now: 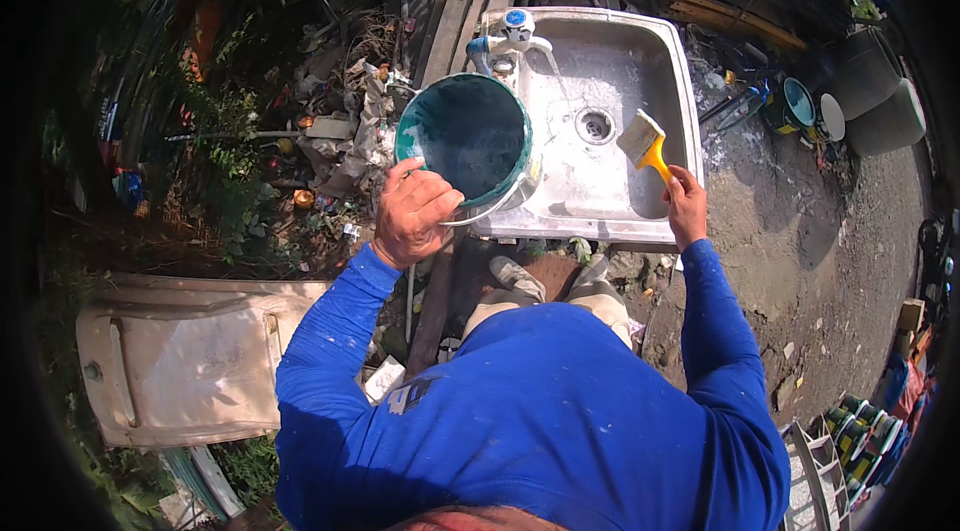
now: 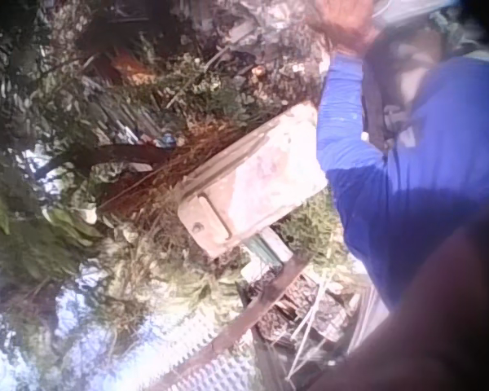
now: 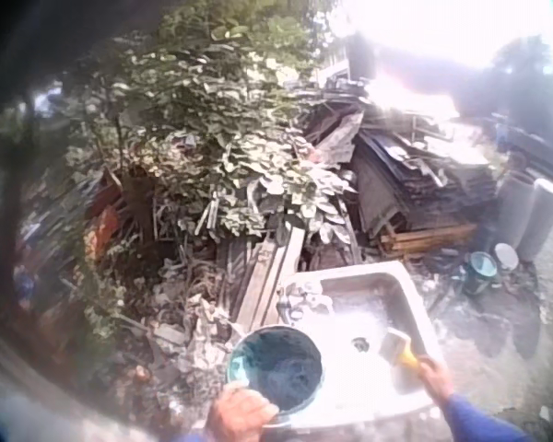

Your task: The person uses a yellow-handled brush to scrub a green bucket and then scrubs the interior of an outdoor stainless steel sink under running water. The person rinses the brush and continues scrubbing the sink basin and drain area.

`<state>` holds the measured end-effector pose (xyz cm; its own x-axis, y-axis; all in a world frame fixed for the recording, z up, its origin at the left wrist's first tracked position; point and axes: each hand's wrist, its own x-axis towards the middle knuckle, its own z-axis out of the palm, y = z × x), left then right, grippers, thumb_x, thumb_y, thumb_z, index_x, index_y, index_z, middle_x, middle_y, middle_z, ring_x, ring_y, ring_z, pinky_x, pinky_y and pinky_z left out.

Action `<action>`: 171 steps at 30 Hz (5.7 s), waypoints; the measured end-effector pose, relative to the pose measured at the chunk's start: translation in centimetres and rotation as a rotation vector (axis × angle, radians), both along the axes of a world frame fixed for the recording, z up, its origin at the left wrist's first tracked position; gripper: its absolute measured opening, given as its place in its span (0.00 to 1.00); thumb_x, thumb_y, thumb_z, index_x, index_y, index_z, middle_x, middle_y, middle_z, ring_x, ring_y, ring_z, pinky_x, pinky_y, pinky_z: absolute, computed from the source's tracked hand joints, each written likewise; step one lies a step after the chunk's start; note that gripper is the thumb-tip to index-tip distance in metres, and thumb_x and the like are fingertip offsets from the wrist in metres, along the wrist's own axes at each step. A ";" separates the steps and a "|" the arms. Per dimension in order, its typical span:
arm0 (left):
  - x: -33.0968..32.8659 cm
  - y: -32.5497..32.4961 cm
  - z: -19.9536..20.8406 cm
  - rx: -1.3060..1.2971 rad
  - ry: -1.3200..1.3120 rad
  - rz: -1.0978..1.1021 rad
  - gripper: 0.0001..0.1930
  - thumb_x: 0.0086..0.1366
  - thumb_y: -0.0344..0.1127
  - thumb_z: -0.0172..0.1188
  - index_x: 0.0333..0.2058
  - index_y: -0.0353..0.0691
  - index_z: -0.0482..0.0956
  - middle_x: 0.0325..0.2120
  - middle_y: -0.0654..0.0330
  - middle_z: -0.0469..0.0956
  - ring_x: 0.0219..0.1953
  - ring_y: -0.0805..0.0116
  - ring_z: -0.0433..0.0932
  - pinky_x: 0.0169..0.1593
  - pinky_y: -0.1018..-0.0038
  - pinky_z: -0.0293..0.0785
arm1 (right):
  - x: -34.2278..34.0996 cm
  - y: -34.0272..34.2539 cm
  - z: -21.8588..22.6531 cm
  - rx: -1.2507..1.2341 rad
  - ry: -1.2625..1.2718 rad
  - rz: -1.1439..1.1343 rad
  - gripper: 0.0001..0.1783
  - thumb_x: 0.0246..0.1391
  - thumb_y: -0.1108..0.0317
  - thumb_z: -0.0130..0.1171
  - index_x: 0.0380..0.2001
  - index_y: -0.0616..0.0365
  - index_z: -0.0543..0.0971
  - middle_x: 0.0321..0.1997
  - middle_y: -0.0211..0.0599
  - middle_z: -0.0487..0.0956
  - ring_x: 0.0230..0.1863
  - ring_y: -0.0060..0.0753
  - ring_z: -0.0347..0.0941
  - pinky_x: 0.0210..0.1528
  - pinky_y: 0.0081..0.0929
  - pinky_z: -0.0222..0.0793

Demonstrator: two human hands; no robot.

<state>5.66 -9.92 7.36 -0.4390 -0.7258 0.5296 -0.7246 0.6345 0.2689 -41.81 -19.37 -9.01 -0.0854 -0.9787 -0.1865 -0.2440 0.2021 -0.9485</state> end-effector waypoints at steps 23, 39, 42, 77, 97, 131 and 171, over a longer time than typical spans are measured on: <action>-14.9 -15.5 -21.1 0.249 -0.112 0.120 0.18 0.51 0.28 0.69 0.42 0.51 0.84 0.45 0.64 0.76 0.61 0.60 0.73 0.75 0.44 0.51 | -4.2 -3.1 3.7 -0.182 -0.012 0.027 0.16 0.69 0.74 0.54 0.57 0.63 0.79 0.37 0.28 0.80 0.36 0.17 0.72 0.42 0.19 0.71; -18.3 -15.4 -23.6 0.600 0.756 0.785 0.46 0.60 0.42 0.72 0.68 0.27 0.57 0.65 0.38 0.63 0.69 0.41 0.62 0.72 0.59 0.59 | 4.2 -8.2 6.9 -0.304 0.376 0.315 0.14 0.62 0.71 0.61 0.50 0.58 0.84 0.42 0.51 0.85 0.43 0.50 0.84 0.45 0.40 0.78; -18.7 -16.1 -23.2 0.730 0.855 0.794 0.45 0.60 0.39 0.70 0.70 0.29 0.56 0.64 0.39 0.64 0.67 0.44 0.65 0.71 0.59 0.61 | 6.9 -10.9 7.6 -0.233 0.738 0.527 0.12 0.61 0.68 0.62 0.47 0.58 0.85 0.45 0.51 0.86 0.45 0.58 0.82 0.49 0.46 0.78; -17.6 -16.4 -23.5 0.955 1.420 0.518 0.41 0.67 0.25 0.63 0.73 0.45 0.50 0.59 0.52 0.68 0.50 0.64 0.77 0.39 0.70 0.84 | 16.7 -21.5 2.6 -0.169 1.341 1.278 0.12 0.55 0.67 0.60 0.39 0.54 0.89 0.43 0.44 0.88 0.46 0.48 0.86 0.47 0.41 0.83; -18.2 -17.1 -24.8 0.927 1.398 0.491 0.40 0.68 0.24 0.61 0.73 0.45 0.51 0.63 0.52 0.64 0.53 0.63 0.74 0.42 0.69 0.85 | 16.9 -21.5 -1.4 -0.267 1.237 1.121 0.11 0.53 0.68 0.60 0.34 0.56 0.89 0.39 0.47 0.88 0.43 0.48 0.87 0.45 0.41 0.83; -18.7 -17.8 -24.2 0.957 1.445 0.569 0.40 0.68 0.23 0.61 0.73 0.48 0.51 0.59 0.53 0.67 0.50 0.63 0.77 0.39 0.69 0.84 | 17.5 -22.9 1.0 -0.373 1.343 1.224 0.11 0.55 0.67 0.59 0.35 0.53 0.89 0.39 0.44 0.88 0.42 0.48 0.87 0.42 0.42 0.83; -19.2 -18.7 -29.9 0.743 1.212 0.634 0.43 0.60 0.32 0.70 0.70 0.36 0.56 0.55 0.45 0.70 0.57 0.50 0.71 0.63 0.58 0.69 | 15.2 -22.2 0.1 -0.023 1.326 1.325 0.13 0.54 0.64 0.60 0.39 0.49 0.89 0.42 0.46 0.88 0.47 0.52 0.85 0.49 0.42 0.80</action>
